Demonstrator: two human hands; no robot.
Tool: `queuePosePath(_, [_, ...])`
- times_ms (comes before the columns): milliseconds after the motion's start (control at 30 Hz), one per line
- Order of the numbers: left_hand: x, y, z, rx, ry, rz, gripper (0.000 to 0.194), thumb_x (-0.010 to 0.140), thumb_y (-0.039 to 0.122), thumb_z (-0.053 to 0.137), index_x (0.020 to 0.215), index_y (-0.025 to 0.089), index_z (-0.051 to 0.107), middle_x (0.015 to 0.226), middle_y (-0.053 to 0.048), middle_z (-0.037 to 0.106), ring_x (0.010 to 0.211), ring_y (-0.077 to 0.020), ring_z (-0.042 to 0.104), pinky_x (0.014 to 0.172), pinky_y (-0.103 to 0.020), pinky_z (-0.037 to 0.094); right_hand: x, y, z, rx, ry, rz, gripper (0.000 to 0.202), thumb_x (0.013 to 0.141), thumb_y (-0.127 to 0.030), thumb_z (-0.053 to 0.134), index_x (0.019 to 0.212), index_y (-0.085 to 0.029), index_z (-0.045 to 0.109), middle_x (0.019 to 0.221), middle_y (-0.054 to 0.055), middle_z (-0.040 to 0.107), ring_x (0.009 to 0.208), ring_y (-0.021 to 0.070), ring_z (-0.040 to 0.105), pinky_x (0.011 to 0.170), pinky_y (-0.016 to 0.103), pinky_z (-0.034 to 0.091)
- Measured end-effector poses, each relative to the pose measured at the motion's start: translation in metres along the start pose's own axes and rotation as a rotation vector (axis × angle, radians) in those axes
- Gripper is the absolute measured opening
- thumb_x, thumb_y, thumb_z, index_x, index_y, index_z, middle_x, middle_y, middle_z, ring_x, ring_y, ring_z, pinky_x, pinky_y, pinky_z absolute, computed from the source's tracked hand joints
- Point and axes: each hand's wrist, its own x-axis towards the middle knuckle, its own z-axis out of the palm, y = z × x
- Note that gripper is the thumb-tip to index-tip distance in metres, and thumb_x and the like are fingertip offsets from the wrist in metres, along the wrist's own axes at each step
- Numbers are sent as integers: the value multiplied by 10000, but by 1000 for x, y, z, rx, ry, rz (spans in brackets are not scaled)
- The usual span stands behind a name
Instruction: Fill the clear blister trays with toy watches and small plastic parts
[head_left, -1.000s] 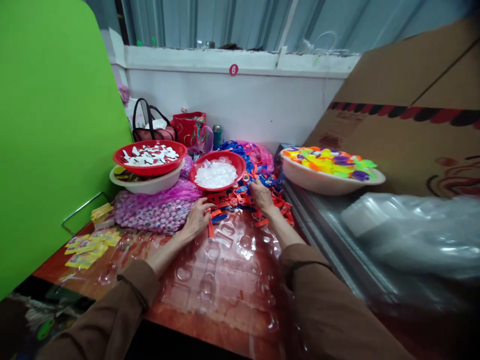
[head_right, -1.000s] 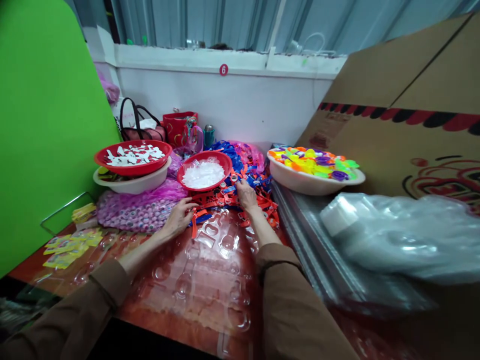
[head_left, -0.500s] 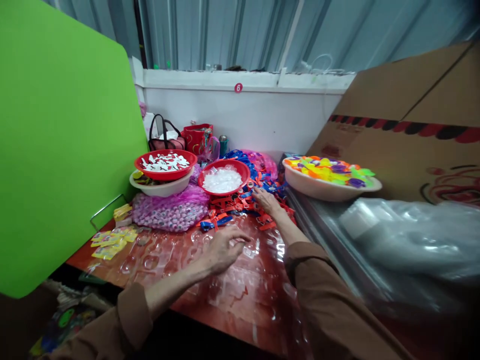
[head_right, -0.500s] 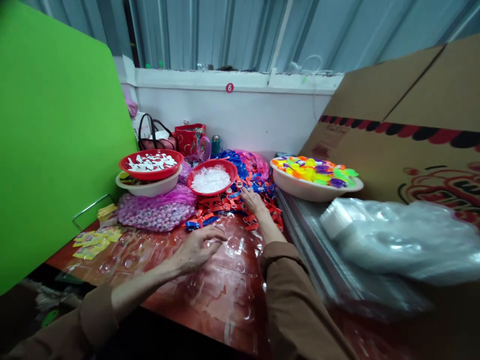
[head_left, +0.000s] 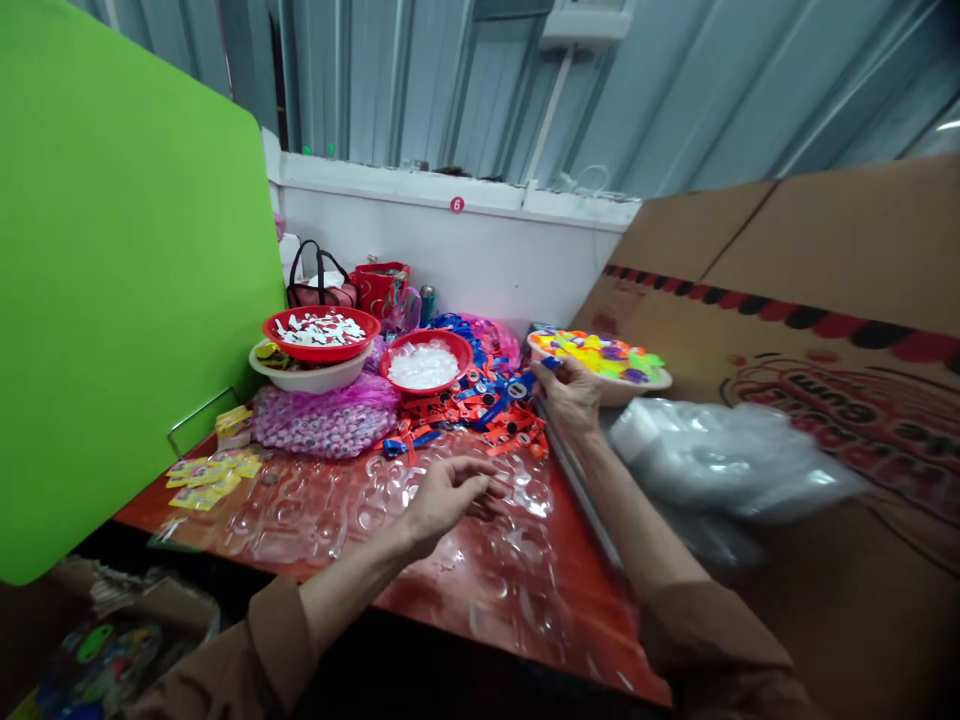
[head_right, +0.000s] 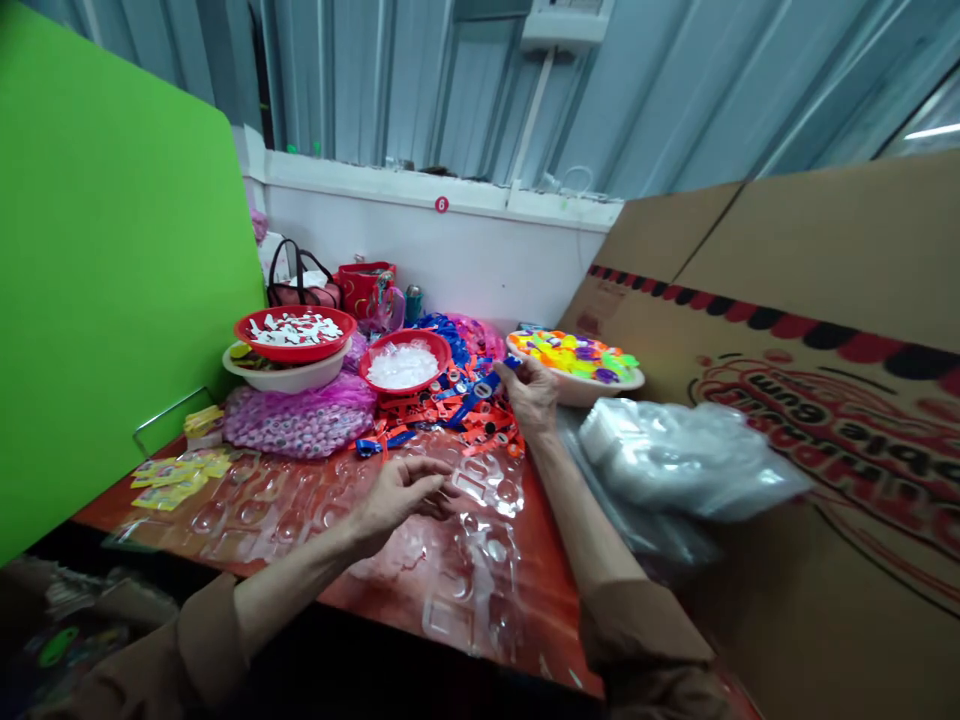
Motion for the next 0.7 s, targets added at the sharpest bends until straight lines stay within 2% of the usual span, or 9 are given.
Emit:
queuePosePath(67, [-12,2,11,-122,-36,-72,266,818,279,716,1017,107,679,902,-126,769,675,-188,732,653,-305,585,-27,-38,-10,123,-35,48,322,789,-481,762,764,-188,631,563,-27,625,475,117,520,498,243,425])
queuePosePath(133, [-26,-1,21,-154,-16,-74,321,823,315,737,1054,101,674,973,-159,766,733,-217,749,680,-328,597,-59,-73,-19,141,-81,58,301,798,-467,761,800,-189,645,574,-28,639,482,121,546,512,242,447])
queuePosePath(200, [-41,-8,30,-89,87,77,351,826,303,757,1114,116,682,1102,-172,751,912,-248,751,812,-362,600,-94,-104,-26,38,-115,7,268,825,-446,745,817,-193,655,594,-31,636,511,127,563,537,247,460])
queuePosePath(267, [-55,-17,39,11,173,300,400,840,267,759,1218,163,678,1283,-149,697,1165,-265,676,1018,-397,532,-127,-129,-29,-129,-140,-87,217,865,-402,714,813,-197,668,633,-24,631,549,131,561,570,256,459])
queuePosePath(367, [-74,-30,49,29,162,471,446,900,294,709,1334,223,636,1421,-97,621,1334,-260,561,1153,-404,419,-165,-157,-27,-255,-261,-174,162,921,-335,648,847,-201,698,767,21,688,676,164,621,657,284,489])
queuePosePath(500, [-89,-36,53,-116,196,463,402,912,381,697,1267,193,672,1238,-91,722,1170,-246,667,1052,-364,498,-182,-174,-25,-127,-493,-94,209,959,-358,587,956,-212,737,954,66,755,869,207,705,781,316,552])
queuePosePath(600, [-93,-32,48,-196,279,409,413,843,443,761,1136,157,711,1009,-71,764,895,-203,731,837,-313,582,-180,-178,-34,52,-674,117,315,983,-426,532,1044,-190,731,845,54,756,713,185,720,639,290,584])
queuePosePath(633, [-94,-30,46,-209,304,391,424,818,460,779,1098,148,715,939,-58,761,801,-182,725,754,-290,587,-179,-177,-38,99,-700,170,338,988,-436,522,1079,-178,720,793,45,746,649,175,711,594,281,585])
queuePosePath(700, [-97,-26,41,-229,334,357,430,770,462,818,1033,140,710,812,-23,733,656,-136,679,639,-248,566,-183,-171,-50,111,-617,146,321,988,-412,537,1126,-177,704,801,42,742,603,162,701,579,282,598])
